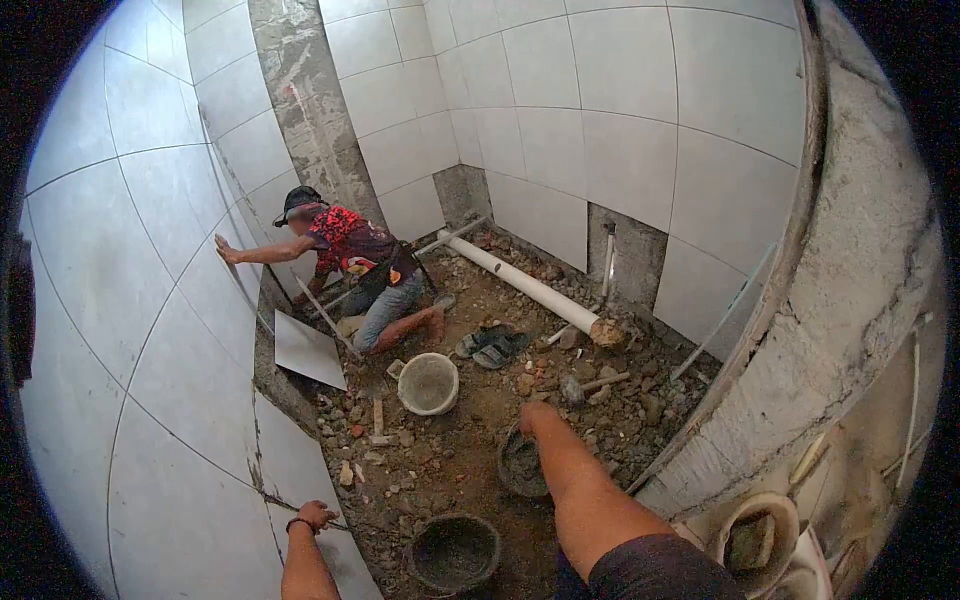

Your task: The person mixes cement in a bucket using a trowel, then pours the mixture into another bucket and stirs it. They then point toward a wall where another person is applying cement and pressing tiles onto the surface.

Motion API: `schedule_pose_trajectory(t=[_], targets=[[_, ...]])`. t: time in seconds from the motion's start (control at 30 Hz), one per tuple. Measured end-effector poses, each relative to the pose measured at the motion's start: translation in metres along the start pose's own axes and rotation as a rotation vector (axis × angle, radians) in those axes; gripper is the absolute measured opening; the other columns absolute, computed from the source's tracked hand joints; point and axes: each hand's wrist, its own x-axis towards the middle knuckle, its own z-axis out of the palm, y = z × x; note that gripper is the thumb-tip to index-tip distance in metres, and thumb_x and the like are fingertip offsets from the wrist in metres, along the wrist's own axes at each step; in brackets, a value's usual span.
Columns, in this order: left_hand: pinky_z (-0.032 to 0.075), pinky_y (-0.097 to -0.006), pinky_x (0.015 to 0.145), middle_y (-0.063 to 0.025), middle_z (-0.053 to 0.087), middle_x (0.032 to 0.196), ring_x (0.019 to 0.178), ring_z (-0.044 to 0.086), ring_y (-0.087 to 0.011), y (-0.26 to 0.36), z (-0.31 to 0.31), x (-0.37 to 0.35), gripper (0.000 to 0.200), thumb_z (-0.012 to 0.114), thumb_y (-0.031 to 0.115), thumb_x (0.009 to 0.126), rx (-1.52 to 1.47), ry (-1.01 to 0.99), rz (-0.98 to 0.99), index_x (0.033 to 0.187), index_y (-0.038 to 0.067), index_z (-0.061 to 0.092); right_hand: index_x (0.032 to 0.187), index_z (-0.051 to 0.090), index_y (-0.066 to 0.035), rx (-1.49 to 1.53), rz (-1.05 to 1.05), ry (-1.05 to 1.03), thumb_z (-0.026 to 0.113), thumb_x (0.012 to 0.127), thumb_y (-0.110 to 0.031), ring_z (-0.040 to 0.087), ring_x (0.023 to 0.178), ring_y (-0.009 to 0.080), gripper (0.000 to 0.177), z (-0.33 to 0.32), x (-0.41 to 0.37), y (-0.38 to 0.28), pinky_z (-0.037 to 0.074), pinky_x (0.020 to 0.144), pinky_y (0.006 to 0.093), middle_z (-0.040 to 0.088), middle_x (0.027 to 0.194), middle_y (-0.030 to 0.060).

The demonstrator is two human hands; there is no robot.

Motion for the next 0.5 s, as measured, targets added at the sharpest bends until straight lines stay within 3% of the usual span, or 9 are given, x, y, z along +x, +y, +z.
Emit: schedule_pose_trajectory(t=[0.07,0.2,0.3,0.37,0.4,0.47,0.5], targets=[[0.054,-0.0359,0.063,-0.0126,0.065,0.108,0.082,0.067,-0.0197,-0.003,0.003,0.004,0.062,0.071,0.031,0.081,-0.001,0.025,0.000,0.131,0.001,0.049,0.074,0.065,-0.001,0.064,0.011,0.047,0.063,0.083,-0.020,0.053,0.058,0.0254,0.020,-0.002,-0.010,-0.002,0.045,0.058,0.0427,0.059,0.074,0.0138],[0.053,-0.0355,0.064,-0.0122,0.065,0.106,0.078,0.065,-0.0192,-0.005,0.002,0.006,0.064,0.072,0.032,0.080,0.060,-0.010,0.054,0.131,0.002,0.049,0.088,0.069,-0.001,0.076,0.035,-0.127,0.064,0.084,-0.021,0.057,0.065,0.0268,0.021,-0.021,-0.025,-0.008,0.048,0.062,0.0431,0.064,0.086,0.0153],[0.053,-0.0357,0.066,-0.0128,0.066,0.105,0.076,0.065,-0.0193,0.001,0.001,0.001,0.063,0.072,0.032,0.080,-0.047,0.018,-0.033,0.132,0.003,0.049,0.094,0.069,-0.002,0.068,0.030,-0.150,0.063,0.085,-0.021,0.059,0.067,0.0275,0.022,-0.020,-0.022,-0.007,0.049,0.063,0.0432,0.065,0.089,0.0155],[0.045,-0.0380,0.089,-0.0149,0.058,0.121,0.105,0.056,-0.0273,0.009,-0.003,-0.016,0.062,0.069,0.036,0.080,-0.097,0.007,-0.045,0.129,0.003,0.052,0.097,0.069,-0.003,0.067,0.039,-0.172,0.063,0.085,-0.022,0.059,0.069,0.0274,0.023,-0.025,-0.029,-0.009,0.049,0.063,0.0430,0.065,0.091,0.0149],[0.041,-0.0391,0.100,-0.0159,0.055,0.129,0.119,0.051,-0.0313,0.016,-0.008,-0.026,0.061,0.068,0.038,0.079,-0.124,0.001,-0.054,0.127,0.003,0.054,0.103,0.067,-0.003,0.079,0.080,-0.158,0.065,0.084,-0.022,0.060,0.080,0.0285,0.028,-0.022,-0.023,-0.008,0.050,0.069,0.0449,0.064,0.100,0.0151],[0.042,-0.0387,0.100,-0.0162,0.055,0.128,0.119,0.052,-0.0320,0.019,-0.009,-0.019,0.062,0.068,0.039,0.078,-0.078,-0.001,-0.032,0.127,0.003,0.054,0.116,0.062,-0.003,0.091,0.147,-0.140,0.070,0.081,-0.023,0.061,0.102,0.0306,0.041,-0.011,-0.009,-0.007,0.051,0.082,0.0488,0.061,0.118,0.0156],[0.042,-0.0385,0.100,-0.0163,0.055,0.128,0.119,0.052,-0.0323,0.014,-0.006,-0.017,0.062,0.069,0.039,0.078,-0.058,-0.009,-0.035,0.127,0.004,0.054,0.107,0.065,-0.003,0.072,0.118,-0.131,0.066,0.084,-0.025,0.060,0.089,0.0287,0.032,-0.007,-0.004,-0.005,0.050,0.074,0.0459,0.063,0.106,0.0142]])
